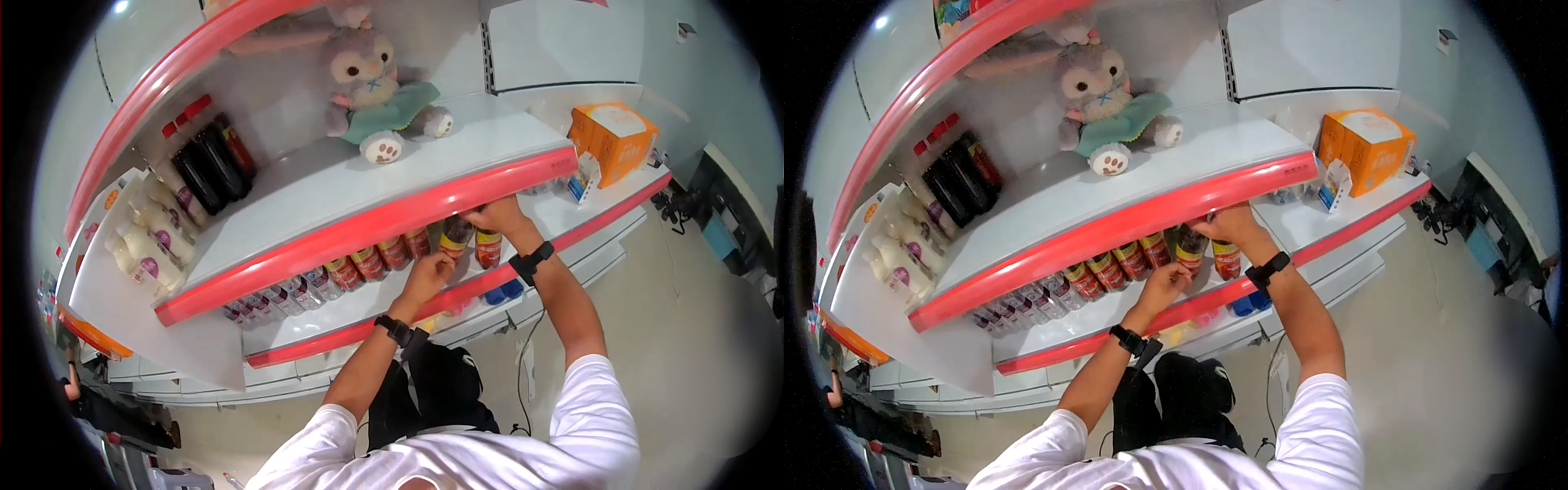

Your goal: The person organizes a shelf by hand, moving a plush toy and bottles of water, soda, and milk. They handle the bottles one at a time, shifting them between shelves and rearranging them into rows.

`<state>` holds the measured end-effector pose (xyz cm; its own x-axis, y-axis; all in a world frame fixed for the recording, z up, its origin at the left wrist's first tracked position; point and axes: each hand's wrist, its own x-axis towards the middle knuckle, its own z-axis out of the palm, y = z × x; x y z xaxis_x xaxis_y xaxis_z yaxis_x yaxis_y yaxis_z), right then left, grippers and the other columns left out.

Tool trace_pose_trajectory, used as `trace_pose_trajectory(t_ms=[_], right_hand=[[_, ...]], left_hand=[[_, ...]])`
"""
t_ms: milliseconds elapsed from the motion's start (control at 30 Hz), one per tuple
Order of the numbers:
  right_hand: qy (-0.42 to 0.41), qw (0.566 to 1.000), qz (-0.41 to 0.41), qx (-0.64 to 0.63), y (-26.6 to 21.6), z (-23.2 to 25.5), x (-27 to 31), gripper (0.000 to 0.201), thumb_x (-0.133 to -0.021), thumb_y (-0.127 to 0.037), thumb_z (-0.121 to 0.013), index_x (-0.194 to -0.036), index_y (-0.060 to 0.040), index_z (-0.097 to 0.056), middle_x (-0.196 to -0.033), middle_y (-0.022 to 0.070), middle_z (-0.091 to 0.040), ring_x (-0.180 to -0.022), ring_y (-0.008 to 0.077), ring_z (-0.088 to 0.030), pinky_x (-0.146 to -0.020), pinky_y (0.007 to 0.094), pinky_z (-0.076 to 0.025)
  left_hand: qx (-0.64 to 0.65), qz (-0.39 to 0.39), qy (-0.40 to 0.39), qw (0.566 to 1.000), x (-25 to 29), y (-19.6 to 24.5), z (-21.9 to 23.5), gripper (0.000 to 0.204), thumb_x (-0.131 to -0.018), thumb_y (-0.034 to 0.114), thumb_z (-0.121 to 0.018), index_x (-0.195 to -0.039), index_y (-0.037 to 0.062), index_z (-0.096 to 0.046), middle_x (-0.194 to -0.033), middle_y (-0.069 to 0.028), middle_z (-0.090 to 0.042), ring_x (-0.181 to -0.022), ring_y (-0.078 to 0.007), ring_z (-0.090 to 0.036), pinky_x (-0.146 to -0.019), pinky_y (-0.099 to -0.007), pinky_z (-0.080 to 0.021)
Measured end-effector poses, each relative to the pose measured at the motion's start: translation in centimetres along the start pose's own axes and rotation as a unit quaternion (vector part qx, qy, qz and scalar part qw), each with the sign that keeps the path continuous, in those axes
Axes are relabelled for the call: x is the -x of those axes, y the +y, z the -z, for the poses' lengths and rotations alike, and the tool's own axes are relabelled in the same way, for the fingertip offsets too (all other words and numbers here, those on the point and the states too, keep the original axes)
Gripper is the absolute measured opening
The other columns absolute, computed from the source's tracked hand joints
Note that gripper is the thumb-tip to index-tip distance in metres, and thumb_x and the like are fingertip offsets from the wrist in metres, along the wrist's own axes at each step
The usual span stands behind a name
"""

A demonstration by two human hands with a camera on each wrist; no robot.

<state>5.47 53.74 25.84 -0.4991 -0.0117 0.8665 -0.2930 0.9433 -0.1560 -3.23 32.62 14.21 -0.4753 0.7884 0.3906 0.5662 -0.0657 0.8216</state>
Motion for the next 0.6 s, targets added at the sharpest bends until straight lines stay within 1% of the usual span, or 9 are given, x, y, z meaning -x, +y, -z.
trace_pose_trajectory(t_ms=[67,100,200,233,367,433,467,500,600], right_hand=[[0.036,0.998,-0.042,-0.023,-0.1,-0.4,0.7,0.036,-0.076,-0.031,-0.082,-0.103,-0.0101,-0.07,-0.106,0.0154,-0.069,-0.099,0.0374,-0.065,-0.086,0.0477,-0.052],[0.033,0.994,-0.092,-0.051,0.5,-0.9,1.9,0.043,-0.078,-0.025,-0.082,-0.113,-0.006,-0.066,-0.11,0.0177,-0.068,-0.099,0.038,-0.065,-0.086,0.0446,-0.052],[0.147,0.941,-0.216,-0.213,-0.8,-1.2,4.3,0.063,-0.079,-0.021,-0.082,-0.131,-0.0006,-0.052,-0.114,0.0202,-0.065,-0.104,0.0351,-0.065,-0.09,0.0408,-0.051],[0.17,0.916,-0.245,-0.268,-0.6,-1.9,5.3,0.083,-0.079,-0.017,-0.083,-0.144,0.0012,-0.034,-0.123,0.0197,-0.06,-0.112,0.0291,-0.062,-0.097,0.0389,-0.048],[0.046,0.911,-0.284,-0.294,-2.7,-1.8,10.3,0.092,-0.076,-0.013,-0.085,-0.147,-0.0003,-0.027,-0.135,0.015,-0.051,-0.12,0.0239,-0.055,-0.105,0.0373,-0.045],[0.015,0.897,-0.328,-0.297,-2.0,-2.9,12.1,0.096,-0.075,-0.011,-0.086,-0.148,-0.0008,-0.025,-0.133,0.0147,-0.051,-0.119,0.0234,-0.056,-0.101,0.0367,-0.047],[-0.002,0.888,-0.35,-0.299,-1.3,-3.4,13.1,0.098,-0.074,-0.01,-0.087,-0.149,-0.0011,-0.024,-0.133,0.0145,-0.051,-0.118,0.0232,-0.056,-0.1,0.0363,-0.048],[-0.007,0.85,-0.402,-0.341,-2.2,-2.8,12.5,0.093,-0.073,-0.008,-0.087,-0.144,-0.0023,-0.027,-0.125,0.0133,-0.054,-0.112,0.0209,-0.058,-0.092,0.0345,-0.052],[-0.021,0.832,-0.442,-0.334,-1.8,-3.5,12.0,0.08,-0.076,-0.006,-0.085,-0.136,-0.0035,-0.032,-0.119,0.0119,-0.056,-0.107,0.0184,-0.058,-0.086,0.0329,-0.054]], left_hand=[[-0.004,0.025,0.002,1.0,0.1,-0.6,-0.2,0.011,-0.088,0.008,-0.065,-0.094,0.0,-0.07,-0.086,-0.0128,-0.073,-0.079,-0.0208,-0.07,-0.074,-0.0332,-0.054],[-0.008,0.03,0.0,1.0,0.0,-0.7,-0.3,0.011,-0.088,0.008,-0.065,-0.094,0.0002,-0.07,-0.087,-0.0127,-0.073,-0.08,-0.0207,-0.07,-0.075,-0.0331,-0.054],[0.01,0.033,-0.01,0.999,0.1,-2.0,-0.8,0.012,-0.088,0.009,-0.065,-0.095,0.0001,-0.069,-0.09,-0.0123,-0.073,-0.082,-0.0205,-0.07,-0.077,-0.0327,-0.054],[0.021,0.032,-0.015,0.999,0.1,-2.6,-1.0,0.012,-0.089,0.009,-0.065,-0.096,0.0,-0.069,-0.09,-0.0122,-0.073,-0.083,-0.0204,-0.07,-0.078,-0.0325,-0.054],[0.066,0.033,0.002,0.997,-0.2,-4.2,-1.5,0.013,-0.089,0.01,-0.065,-0.096,0.0001,-0.069,-0.09,-0.0123,-0.073,-0.083,-0.0203,-0.07,-0.077,-0.0331,-0.054],[0.105,0.047,-0.002,0.993,-0.2,-4.4,-1.6,0.013,-0.089,0.011,-0.065,-0.095,0.0002,-0.07,-0.089,-0.0126,-0.073,-0.082,-0.0205,-0.07,-0.077,-0.0335,-0.054],[0.083,0.04,-0.007,0.996,-0.3,-4.5,-1.6,0.011,-0.09,0.008,-0.065,-0.096,-0.0005,-0.069,-0.09,-0.0114,-0.073,-0.084,-0.0188,-0.07,-0.077,-0.0323,-0.054],[0.06,0.034,-0.011,0.998,-0.4,-4.8,-1.6,0.01,-0.091,0.005,-0.065,-0.098,-0.0013,-0.069,-0.092,-0.0101,-0.073,-0.087,-0.017,-0.069,-0.077,-0.031,-0.055],[0.035,0.039,-0.013,0.999,-1.0,-5.6,-1.5,0.009,-0.093,0.003,-0.063,-0.099,-0.0013,-0.068,-0.093,-0.0084,-0.073,-0.088,-0.0149,-0.069,-0.075,-0.0292,-0.055]])
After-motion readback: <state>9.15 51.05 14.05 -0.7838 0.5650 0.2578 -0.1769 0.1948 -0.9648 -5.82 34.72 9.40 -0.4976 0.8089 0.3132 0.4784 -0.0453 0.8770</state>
